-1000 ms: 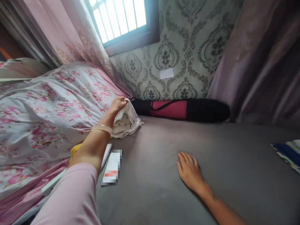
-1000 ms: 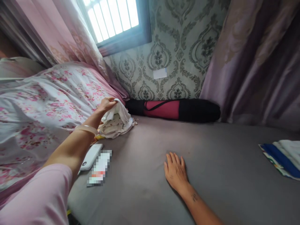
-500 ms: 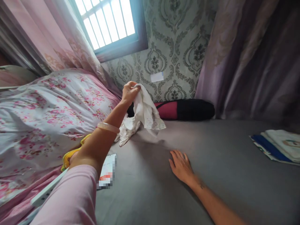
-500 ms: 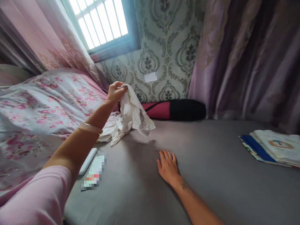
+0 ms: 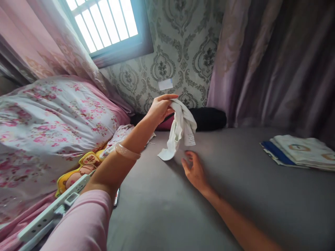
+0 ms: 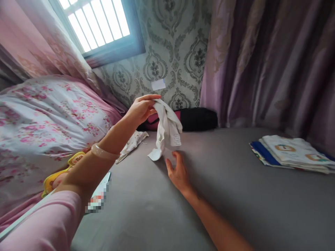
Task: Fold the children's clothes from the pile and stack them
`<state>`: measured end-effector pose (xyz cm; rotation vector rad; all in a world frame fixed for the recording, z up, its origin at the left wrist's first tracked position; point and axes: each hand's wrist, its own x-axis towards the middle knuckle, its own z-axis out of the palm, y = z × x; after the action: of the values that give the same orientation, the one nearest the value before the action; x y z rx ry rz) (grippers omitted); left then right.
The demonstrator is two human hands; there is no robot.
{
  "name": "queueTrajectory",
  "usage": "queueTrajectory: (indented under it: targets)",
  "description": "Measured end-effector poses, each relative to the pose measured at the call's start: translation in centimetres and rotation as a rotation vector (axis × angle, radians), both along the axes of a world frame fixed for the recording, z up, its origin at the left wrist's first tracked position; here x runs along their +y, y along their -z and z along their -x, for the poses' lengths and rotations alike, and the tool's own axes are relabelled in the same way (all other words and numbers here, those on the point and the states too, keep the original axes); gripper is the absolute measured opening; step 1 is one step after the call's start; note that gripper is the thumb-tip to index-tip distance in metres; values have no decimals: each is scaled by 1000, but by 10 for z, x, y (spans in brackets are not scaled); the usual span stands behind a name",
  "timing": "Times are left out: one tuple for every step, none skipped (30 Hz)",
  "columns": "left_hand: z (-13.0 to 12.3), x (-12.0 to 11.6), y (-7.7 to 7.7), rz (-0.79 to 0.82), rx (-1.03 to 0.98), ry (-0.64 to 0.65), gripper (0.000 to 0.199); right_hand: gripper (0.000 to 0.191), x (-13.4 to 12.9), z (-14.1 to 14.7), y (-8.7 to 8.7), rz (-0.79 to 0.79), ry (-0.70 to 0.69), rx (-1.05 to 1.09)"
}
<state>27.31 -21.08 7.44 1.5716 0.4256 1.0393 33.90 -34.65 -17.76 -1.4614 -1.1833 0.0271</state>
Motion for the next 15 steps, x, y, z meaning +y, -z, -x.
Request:
queueTrajectory:
  targets:
    - [-2, -7, 1, 25, -1, 27, 32, 38, -3, 0, -9, -23, 19, 32]
    - [-5, -13, 2, 48, -3, 49, 32, 38, -6, 1, -18, -37, 35, 63]
    - [-7, -20, 4, 69, -5, 64, 33, 38, -9, 1, -26, -46, 47, 93]
    - [-10, -26, 5, 89, -8, 74, 34, 38, -12, 2, -34, -52, 55, 123]
    - [-12, -33, 6, 106, -10, 83, 35, 38, -15, 2, -41, -55, 62, 149]
    - [-15, -39, 8, 119, -13, 91, 37, 39, -18, 3, -47, -55, 71, 168]
    - [-18, -45, 10, 129, -17, 101, 38, 39, -20, 4, -53, -55, 82, 179]
    - [-20, -51, 12, 136, -21, 113, 40, 41, -22, 5, -57, -57, 97, 187]
    - [-23, -56, 14, 140, -26, 127, 42, 43, -23, 6, -60, -59, 115, 195]
    - [-25, -60, 16, 138, -31, 139, 43, 44, -23, 5, -62, -62, 132, 204]
    - [-28, -62, 17, 133, -37, 146, 44, 42, -23, 4, -63, -67, 143, 211]
    - [-29, -64, 19, 123, -45, 147, 45, 39, -23, 2, -64, -78, 150, 221]
    - [-30, -63, 20, 108, -54, 138, 46, 35, -22, -1, -64, -92, 156, 236]
    - [-30, -62, 20, 90, -65, 120, 46, 31, -22, -6, -65, -108, 156, 258]
    - [-29, -59, 21, 68, -77, 94, 46, 29, -21, -11, -65, -128, 150, 288]
